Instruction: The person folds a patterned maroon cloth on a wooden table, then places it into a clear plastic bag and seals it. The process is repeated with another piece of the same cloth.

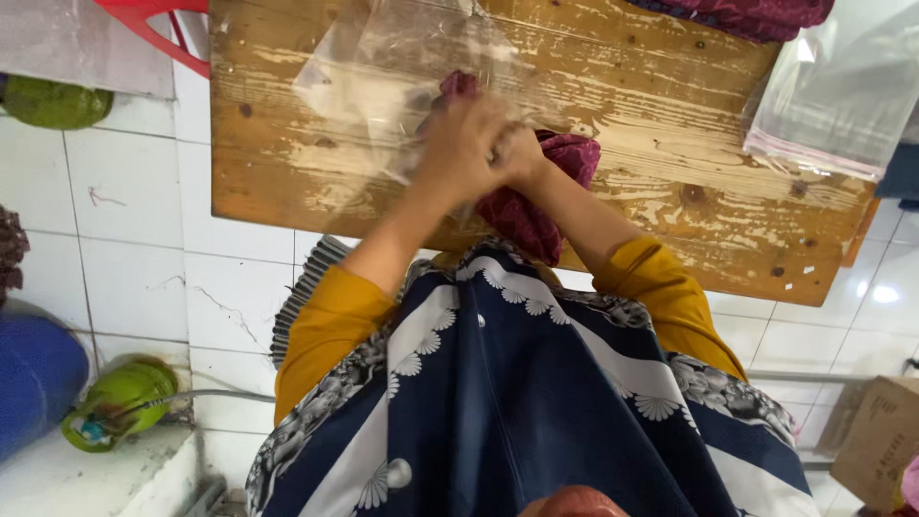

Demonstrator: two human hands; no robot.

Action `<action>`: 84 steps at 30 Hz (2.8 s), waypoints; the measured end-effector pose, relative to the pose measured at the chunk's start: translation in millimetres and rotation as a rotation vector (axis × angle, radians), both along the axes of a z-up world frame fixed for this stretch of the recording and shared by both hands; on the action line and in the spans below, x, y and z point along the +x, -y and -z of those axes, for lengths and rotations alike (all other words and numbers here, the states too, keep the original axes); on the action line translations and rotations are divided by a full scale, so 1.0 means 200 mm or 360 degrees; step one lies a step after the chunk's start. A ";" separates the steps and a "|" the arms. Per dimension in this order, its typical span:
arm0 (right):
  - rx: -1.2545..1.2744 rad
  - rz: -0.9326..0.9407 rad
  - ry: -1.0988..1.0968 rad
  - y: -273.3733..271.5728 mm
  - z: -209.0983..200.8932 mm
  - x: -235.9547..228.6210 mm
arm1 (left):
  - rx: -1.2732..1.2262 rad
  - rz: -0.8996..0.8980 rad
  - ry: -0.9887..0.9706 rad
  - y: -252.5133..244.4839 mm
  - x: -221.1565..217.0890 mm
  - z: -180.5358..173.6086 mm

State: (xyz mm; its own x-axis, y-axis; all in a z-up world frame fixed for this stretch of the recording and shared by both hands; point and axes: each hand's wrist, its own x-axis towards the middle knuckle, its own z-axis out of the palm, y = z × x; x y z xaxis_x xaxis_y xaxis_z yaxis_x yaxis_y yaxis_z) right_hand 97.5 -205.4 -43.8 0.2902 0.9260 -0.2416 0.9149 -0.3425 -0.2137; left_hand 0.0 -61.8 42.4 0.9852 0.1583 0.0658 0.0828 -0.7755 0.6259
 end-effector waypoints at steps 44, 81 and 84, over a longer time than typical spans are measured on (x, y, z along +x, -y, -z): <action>0.0398 -0.0811 -0.0491 0.15 0.05 -0.23 | -0.1841 -0.1503 0.0514 0.51 -0.74 0.54; -0.0027 -0.0238 0.0159 -0.12 0.20 0.08 | -0.0571 -0.1396 0.0291 0.64 -0.67 0.28; -0.0071 -0.0405 0.0157 0.00 0.09 -0.08 | -0.0628 -0.1409 0.0290 0.63 -0.66 0.27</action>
